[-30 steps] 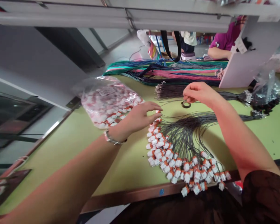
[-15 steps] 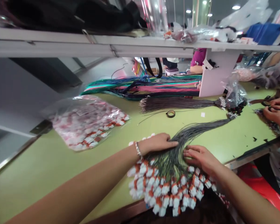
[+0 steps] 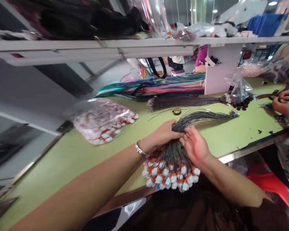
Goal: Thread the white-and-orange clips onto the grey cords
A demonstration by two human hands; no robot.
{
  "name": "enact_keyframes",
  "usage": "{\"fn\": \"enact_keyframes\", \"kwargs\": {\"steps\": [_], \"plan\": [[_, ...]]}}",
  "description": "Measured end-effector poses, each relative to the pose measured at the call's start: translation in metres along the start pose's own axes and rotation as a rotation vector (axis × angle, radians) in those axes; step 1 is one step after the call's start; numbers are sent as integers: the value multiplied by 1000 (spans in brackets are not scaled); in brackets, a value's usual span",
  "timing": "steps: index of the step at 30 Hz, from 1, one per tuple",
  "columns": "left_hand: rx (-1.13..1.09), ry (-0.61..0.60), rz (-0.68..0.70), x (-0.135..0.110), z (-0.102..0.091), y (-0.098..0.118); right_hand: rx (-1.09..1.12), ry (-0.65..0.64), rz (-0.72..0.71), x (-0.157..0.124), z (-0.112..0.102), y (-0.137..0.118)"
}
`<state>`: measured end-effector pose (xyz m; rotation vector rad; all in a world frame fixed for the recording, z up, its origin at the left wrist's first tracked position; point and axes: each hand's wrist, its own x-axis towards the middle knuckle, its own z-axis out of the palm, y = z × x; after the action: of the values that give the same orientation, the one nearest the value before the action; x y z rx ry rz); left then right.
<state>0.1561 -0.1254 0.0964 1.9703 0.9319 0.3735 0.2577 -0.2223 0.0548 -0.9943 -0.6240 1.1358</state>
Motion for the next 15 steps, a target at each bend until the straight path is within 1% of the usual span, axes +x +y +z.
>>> {"fn": "enact_keyframes", "kwargs": {"steps": [2, 3, 4, 6, 7, 8, 9, 10, 11, 13, 14, 15], "plan": [[-32, 33, 31, -1, -13, 10, -265, -151, -95, 5, -1, -29], [-48, 36, 50, -1, -20, 15, -388, -216, -129, 6, -6, -43], [-61, 32, 73, -2, -27, 19, -477, -245, -154, 8, -14, -57], [-85, 25, 131, -3, -40, 24, -537, -198, -231, 11, -33, -73], [-93, 28, 163, -3, -45, 25, -539, -162, -258, 14, -43, -75], [-92, 35, 191, -2, -49, 25, -530, -150, -237, 17, -52, -73], [-78, 49, 215, -2, -51, 24, -526, -171, -170, 21, -58, -67], [-53, 59, 234, -2, -52, 23, -503, -218, -88, 25, -61, -59], [-23, 65, 251, -2, -51, 21, -455, -239, -26, 31, -59, -49], [43, 61, 284, -4, -46, 19, -293, -211, 24, 45, -46, -35], [71, 59, 300, -5, -44, 18, -192, -185, 13, 52, -35, -32], [91, 60, 313, -7, -42, 18, -90, -154, -41, 58, -23, -32]]}}
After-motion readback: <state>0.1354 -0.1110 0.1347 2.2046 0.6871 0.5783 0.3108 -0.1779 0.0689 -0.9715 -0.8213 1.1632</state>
